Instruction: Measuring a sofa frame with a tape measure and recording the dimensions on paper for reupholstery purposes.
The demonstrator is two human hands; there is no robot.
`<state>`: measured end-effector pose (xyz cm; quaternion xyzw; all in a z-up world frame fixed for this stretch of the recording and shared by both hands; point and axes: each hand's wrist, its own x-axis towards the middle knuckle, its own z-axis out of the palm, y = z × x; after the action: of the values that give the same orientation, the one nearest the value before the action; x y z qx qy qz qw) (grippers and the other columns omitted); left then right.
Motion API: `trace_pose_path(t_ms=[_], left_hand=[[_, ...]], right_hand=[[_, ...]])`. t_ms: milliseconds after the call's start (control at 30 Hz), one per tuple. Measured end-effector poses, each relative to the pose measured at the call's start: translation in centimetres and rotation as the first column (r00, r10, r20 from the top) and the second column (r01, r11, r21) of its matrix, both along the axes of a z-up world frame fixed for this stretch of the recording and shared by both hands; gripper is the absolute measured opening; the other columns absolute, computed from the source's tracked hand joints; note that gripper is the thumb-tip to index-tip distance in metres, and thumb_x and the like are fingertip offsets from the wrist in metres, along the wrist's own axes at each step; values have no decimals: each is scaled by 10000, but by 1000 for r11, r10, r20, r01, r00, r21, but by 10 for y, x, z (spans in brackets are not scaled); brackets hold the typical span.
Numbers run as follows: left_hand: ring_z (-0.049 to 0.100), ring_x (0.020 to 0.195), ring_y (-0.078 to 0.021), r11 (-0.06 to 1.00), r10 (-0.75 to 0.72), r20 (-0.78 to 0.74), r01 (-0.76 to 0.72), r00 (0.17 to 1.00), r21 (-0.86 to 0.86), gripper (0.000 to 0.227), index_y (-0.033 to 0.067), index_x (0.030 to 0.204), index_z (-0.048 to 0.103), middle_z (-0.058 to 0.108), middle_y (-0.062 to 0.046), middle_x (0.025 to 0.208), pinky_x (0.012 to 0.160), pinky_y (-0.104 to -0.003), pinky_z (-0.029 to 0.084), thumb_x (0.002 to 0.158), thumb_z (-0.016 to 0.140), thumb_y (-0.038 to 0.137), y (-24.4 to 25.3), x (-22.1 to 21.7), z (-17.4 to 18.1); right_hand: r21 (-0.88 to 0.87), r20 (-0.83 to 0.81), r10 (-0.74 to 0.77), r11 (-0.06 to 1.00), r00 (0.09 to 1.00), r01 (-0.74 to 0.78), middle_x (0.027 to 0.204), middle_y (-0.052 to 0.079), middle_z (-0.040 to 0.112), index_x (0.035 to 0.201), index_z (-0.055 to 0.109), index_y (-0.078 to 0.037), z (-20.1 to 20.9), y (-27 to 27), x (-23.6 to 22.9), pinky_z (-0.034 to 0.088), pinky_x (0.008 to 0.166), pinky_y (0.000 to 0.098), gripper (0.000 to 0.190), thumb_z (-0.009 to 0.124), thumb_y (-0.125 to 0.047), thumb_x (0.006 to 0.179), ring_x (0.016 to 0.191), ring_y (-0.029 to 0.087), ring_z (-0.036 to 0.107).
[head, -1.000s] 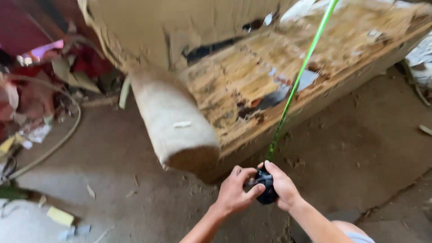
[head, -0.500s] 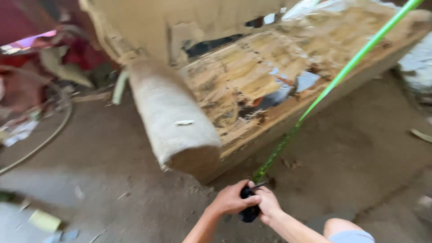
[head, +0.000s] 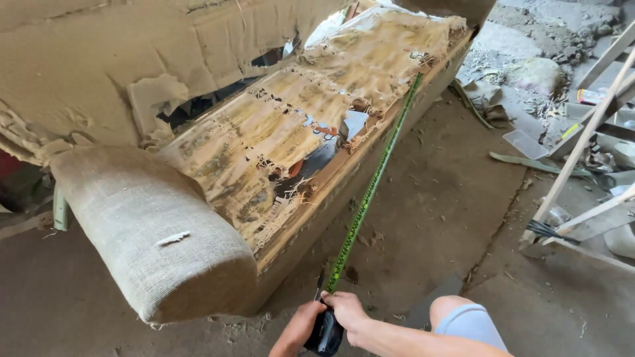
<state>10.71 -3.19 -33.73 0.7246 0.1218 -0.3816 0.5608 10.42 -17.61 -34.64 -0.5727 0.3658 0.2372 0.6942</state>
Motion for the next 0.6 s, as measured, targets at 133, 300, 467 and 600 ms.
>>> trace_pose_path(t_ms=[133, 300, 467, 600], left_hand=[[489, 805, -123, 994, 103, -12, -103, 995, -46, 186, 162, 789, 586, 576, -6, 828, 744, -351, 348, 884, 571, 322, -10, -1, -23], [569, 870, -171, 965, 261, 82, -263, 962, 14, 256, 107, 911, 689, 680, -59, 913, 794, -343, 424, 845, 540, 305, -31, -5, 17], [571, 809, -133, 978, 208, 121, -203, 971, -53, 296, 148, 861, 683, 662, -19, 839, 767, -289, 421, 899, 676, 441, -22, -3, 27], [482, 714, -126, 998, 14, 104, -7, 995, -70, 280, 170, 792, 577, 526, 8, 736, 697, -309, 360, 924, 725, 367, -8, -7, 42]], right_hand=[[-41, -1, -46, 998, 999, 46, 627, 72, 539, 678, 629, -99, 6, -1, -2, 347, 582, 328, 374, 801, -210, 990, 588, 190, 503], [-139, 100, -6, 990, 995, 20, 598, 47, 544, 608, 592, -106, 1, -6, 0, 351, 590, 336, 450, 856, -231, 951, 590, 165, 490], [-100, 289, -55, 991, 956, 87, 674, 60, 649, 723, 696, -69, 26, -20, 25, 396, 608, 316, 287, 778, -186, 972, 632, 152, 521], [-39, 332, -164, 981, 929, 188, 595, 48, 541, 791, 743, -48, 47, -39, 45, 380, 497, 335, 253, 741, -190, 1000, 534, 163, 467]])
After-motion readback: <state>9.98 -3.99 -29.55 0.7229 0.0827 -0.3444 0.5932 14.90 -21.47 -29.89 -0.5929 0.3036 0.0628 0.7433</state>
